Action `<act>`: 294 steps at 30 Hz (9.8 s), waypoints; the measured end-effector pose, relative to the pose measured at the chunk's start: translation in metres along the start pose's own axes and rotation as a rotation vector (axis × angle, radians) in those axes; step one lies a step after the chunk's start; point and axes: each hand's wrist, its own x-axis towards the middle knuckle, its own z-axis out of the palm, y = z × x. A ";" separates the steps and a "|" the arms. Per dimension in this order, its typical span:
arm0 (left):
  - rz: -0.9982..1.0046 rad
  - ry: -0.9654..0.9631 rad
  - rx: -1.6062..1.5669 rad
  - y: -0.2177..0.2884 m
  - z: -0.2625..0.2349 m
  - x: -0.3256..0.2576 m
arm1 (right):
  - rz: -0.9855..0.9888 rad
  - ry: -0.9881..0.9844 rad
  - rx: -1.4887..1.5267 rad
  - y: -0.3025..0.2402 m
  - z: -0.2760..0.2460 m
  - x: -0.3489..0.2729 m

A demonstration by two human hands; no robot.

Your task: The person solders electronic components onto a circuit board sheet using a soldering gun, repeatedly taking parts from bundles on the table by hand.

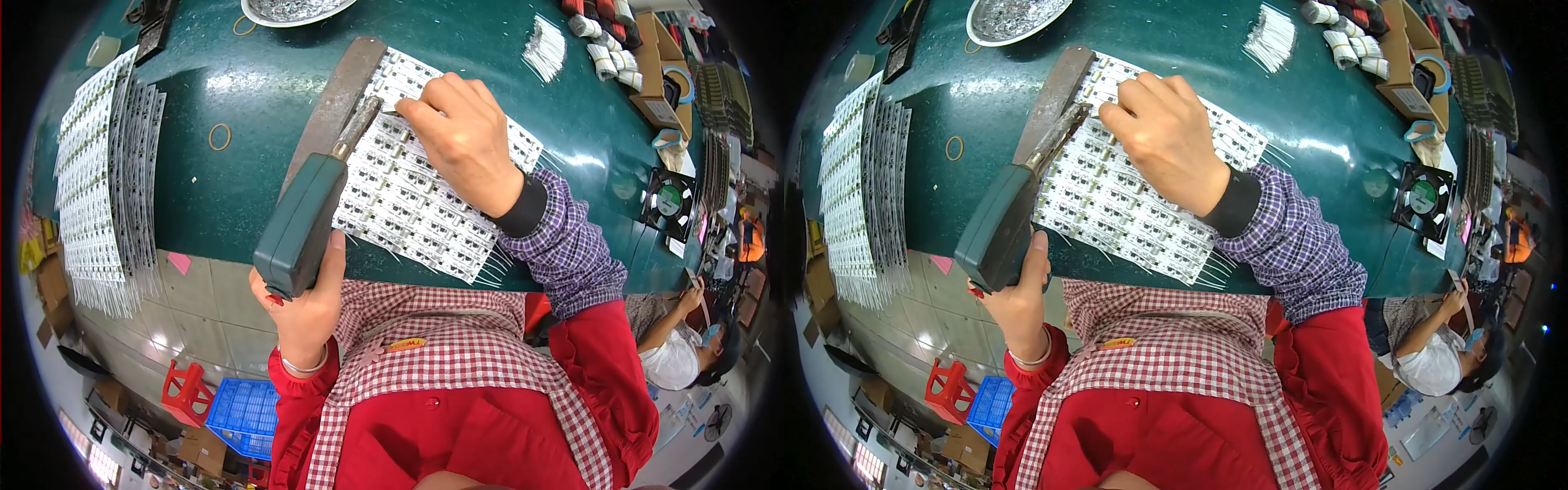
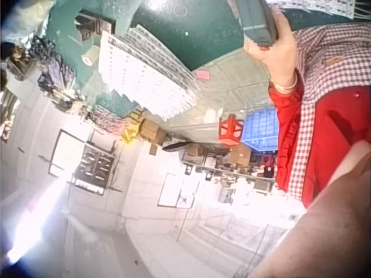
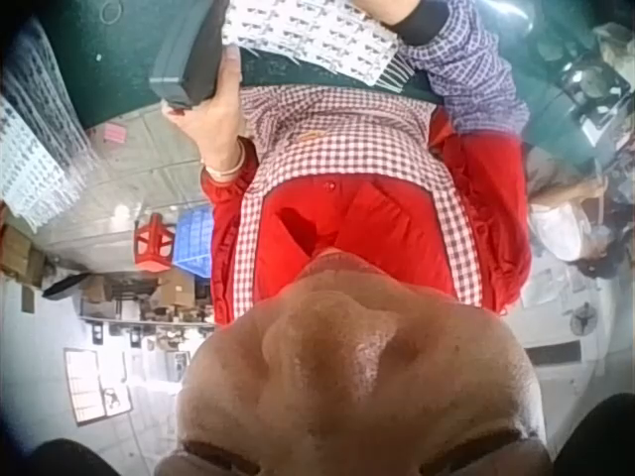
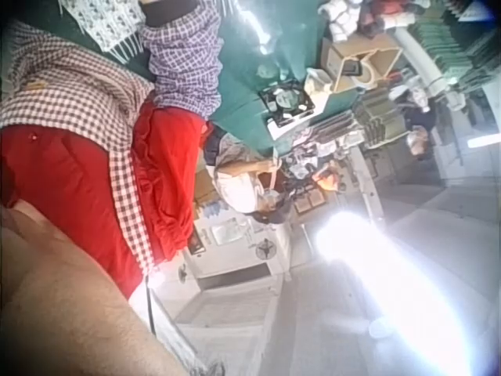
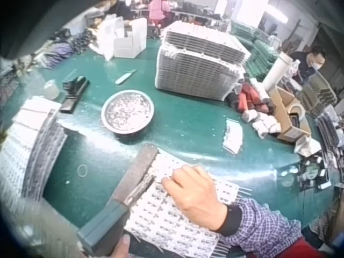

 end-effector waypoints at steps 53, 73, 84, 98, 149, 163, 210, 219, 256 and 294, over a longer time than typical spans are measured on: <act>0.201 -0.076 0.263 -0.007 -0.008 -0.005 | -0.028 0.023 -0.030 -0.006 0.003 -0.001; -0.121 0.124 -0.083 0.004 -0.003 -0.010 | -0.017 0.067 -0.010 -0.008 -0.001 -0.004; -0.082 0.046 -0.067 -0.008 -0.011 -0.017 | -0.049 0.055 0.065 -0.004 0.000 -0.004; -0.005 -0.013 0.002 -0.011 -0.009 -0.016 | -0.032 0.012 0.070 -0.003 0.002 -0.005; -0.159 0.041 0.059 -0.004 -0.009 -0.025 | -0.026 0.049 0.057 -0.014 0.001 -0.004; -0.202 0.167 -0.032 -0.008 -0.011 -0.030 | -0.022 0.040 -0.001 -0.015 0.003 -0.007; -0.208 0.133 -0.034 0.003 -0.011 -0.028 | -0.059 0.032 0.011 -0.011 0.005 -0.009; -0.059 0.064 0.033 -0.007 -0.013 -0.030 | -0.061 0.041 0.004 -0.010 0.005 -0.009; -0.188 0.142 -0.102 0.003 -0.014 -0.034 | -0.020 0.028 0.054 -0.019 0.002 -0.010; -0.183 0.147 -0.023 -0.003 -0.013 -0.034 | -0.030 0.025 0.116 -0.016 0.006 -0.011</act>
